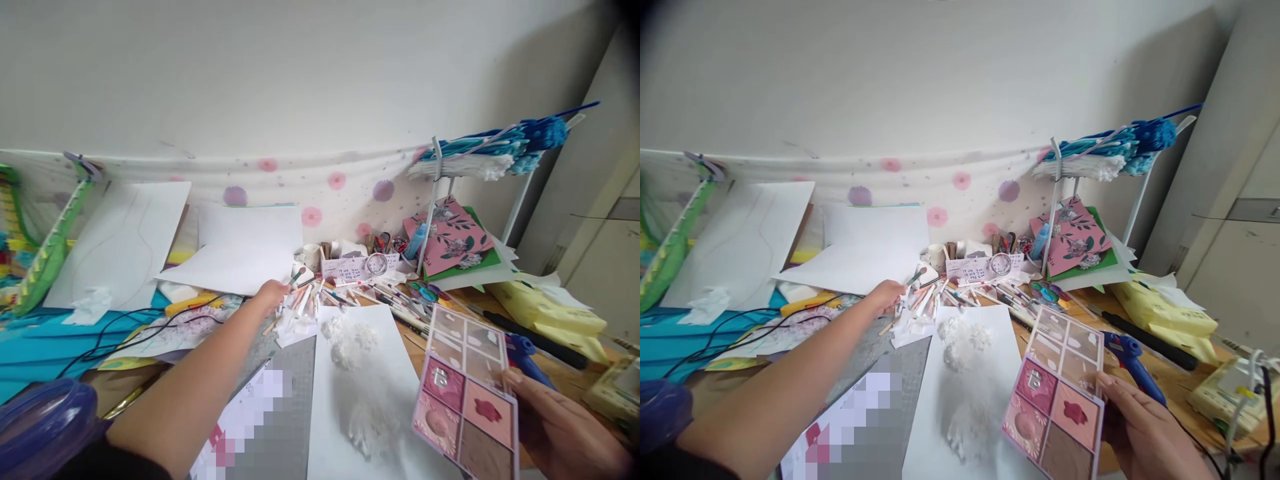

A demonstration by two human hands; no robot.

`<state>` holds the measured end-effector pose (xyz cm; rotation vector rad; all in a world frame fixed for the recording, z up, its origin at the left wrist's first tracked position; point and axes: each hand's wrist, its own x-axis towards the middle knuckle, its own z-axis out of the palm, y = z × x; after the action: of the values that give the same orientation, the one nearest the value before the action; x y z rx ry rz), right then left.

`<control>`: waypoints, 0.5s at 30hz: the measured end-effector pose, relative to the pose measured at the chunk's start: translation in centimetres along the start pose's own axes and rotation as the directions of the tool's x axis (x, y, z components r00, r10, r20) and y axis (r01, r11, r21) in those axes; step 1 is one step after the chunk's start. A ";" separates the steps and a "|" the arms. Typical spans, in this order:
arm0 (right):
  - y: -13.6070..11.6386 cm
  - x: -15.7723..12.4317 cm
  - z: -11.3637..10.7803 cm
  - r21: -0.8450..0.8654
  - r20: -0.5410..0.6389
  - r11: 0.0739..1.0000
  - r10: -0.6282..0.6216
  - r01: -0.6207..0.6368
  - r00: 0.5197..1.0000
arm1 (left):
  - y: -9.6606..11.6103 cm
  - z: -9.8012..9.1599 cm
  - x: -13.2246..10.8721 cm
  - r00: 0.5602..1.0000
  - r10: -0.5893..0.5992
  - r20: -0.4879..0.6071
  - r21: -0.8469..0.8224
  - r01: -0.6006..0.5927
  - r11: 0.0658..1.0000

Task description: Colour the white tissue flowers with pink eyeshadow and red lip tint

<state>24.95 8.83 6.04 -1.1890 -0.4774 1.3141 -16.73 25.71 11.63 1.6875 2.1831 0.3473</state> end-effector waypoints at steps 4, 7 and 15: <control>-0.8 -0.3 2.5 -0.008 0.075 1.000 0.009 -0.008 0.997 | 0.5 0.1 -2.8 0.999 0.044 -0.030 0.001 -0.044 0.999; -1.1 0.0 3.2 -0.005 0.110 1.000 0.012 -0.012 0.994 | -0.3 -0.3 -6.4 0.994 0.075 -0.076 0.070 -0.070 0.995; -0.1 4.0 1.8 -0.020 0.170 1.000 -0.009 0.013 0.985 | -5.7 2.2 -19.0 0.998 -0.030 -0.054 0.322 0.045 0.946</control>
<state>24.52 13.15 5.46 -1.0946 -0.6220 1.4108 -16.55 5.86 9.83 1.8143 2.4097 0.0170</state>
